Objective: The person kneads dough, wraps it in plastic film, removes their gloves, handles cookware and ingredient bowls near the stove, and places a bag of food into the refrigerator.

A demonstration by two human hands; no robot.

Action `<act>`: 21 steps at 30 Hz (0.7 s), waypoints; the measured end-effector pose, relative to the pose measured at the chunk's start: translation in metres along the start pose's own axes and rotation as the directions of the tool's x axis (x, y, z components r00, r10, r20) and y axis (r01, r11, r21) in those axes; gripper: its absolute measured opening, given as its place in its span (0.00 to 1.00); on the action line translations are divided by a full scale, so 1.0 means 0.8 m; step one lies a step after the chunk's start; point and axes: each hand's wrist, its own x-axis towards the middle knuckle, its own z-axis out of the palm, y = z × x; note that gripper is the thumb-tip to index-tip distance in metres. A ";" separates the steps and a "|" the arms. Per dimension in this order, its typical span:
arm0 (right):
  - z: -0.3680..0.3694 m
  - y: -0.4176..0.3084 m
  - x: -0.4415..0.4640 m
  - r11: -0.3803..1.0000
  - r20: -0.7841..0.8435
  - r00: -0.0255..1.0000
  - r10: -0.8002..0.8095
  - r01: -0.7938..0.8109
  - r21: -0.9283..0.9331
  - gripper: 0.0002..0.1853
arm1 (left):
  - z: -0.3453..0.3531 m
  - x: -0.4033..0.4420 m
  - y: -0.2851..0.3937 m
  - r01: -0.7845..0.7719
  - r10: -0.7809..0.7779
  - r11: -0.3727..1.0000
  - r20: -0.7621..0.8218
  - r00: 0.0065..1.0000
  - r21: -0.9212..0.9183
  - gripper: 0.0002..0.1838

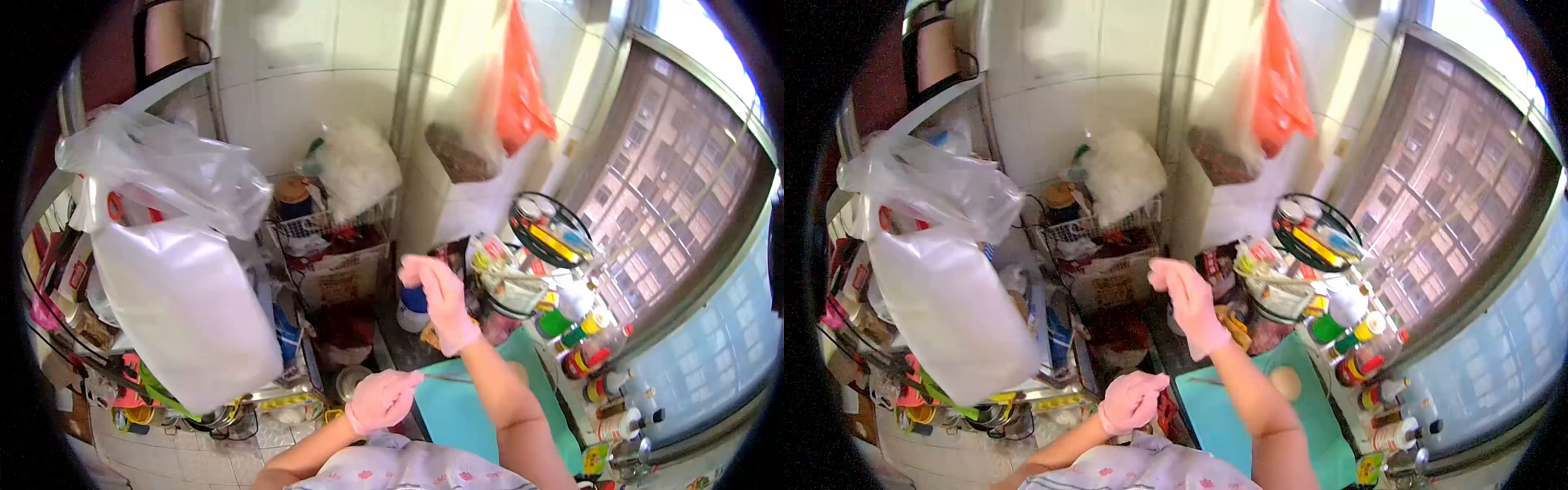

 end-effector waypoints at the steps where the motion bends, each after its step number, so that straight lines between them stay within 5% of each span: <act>1: 0.021 0.001 0.040 0.979 0.041 0.985 -0.165 0.169 -0.119 0.12 | -0.017 -0.004 -0.001 0.049 -0.049 0.999 -0.045 0.998 -0.003 0.14; 3: 0.063 0.030 0.124 0.919 0.106 0.936 -0.335 0.349 -0.183 0.09 | -0.049 -0.010 -0.007 0.048 -0.047 0.999 -0.071 0.996 0.020 0.15; 5: 0.111 0.036 0.205 0.849 0.137 0.919 -0.369 0.394 -0.353 0.08 | -0.074 -0.025 -0.027 0.057 -0.063 0.996 0.089 0.994 0.072 0.15; 7: 0.150 0.036 0.274 0.746 0.225 0.901 -0.372 0.434 -0.505 0.09 | -0.090 -0.026 -0.027 0.025 -0.022 0.990 -0.025 0.999 0.137 0.14; 10: 0.196 0.066 0.355 0.675 0.340 0.907 -0.249 0.414 -0.611 0.12 | -0.107 -0.046 -0.040 0.101 -0.113 0.971 0.043 0.993 0.217 0.17; 13: 0.209 0.079 0.397 0.413 0.589 0.790 0.174 0.484 -0.771 0.15 | -0.119 -0.050 -0.036 0.187 -0.196 0.946 0.008 0.981 0.266 0.14; 15: 0.206 0.081 0.411 0.301 0.615 0.716 0.328 0.538 -0.787 0.19 | -0.114 -0.051 -0.040 0.306 -0.305 0.952 -0.013 0.952 0.020 0.19; 17: 0.209 0.078 0.420 0.192 0.567 0.693 0.445 0.544 -0.817 0.22 | -0.122 -0.055 -0.038 0.451 -0.449 0.892 0.051 0.892 -0.036 0.19; 21: 0.230 0.078 0.428 -0.018 0.487 0.678 0.550 0.592 -0.805 0.25 | -0.124 -0.057 -0.045 0.450 -0.449 0.889 0.025 0.893 -0.083 0.18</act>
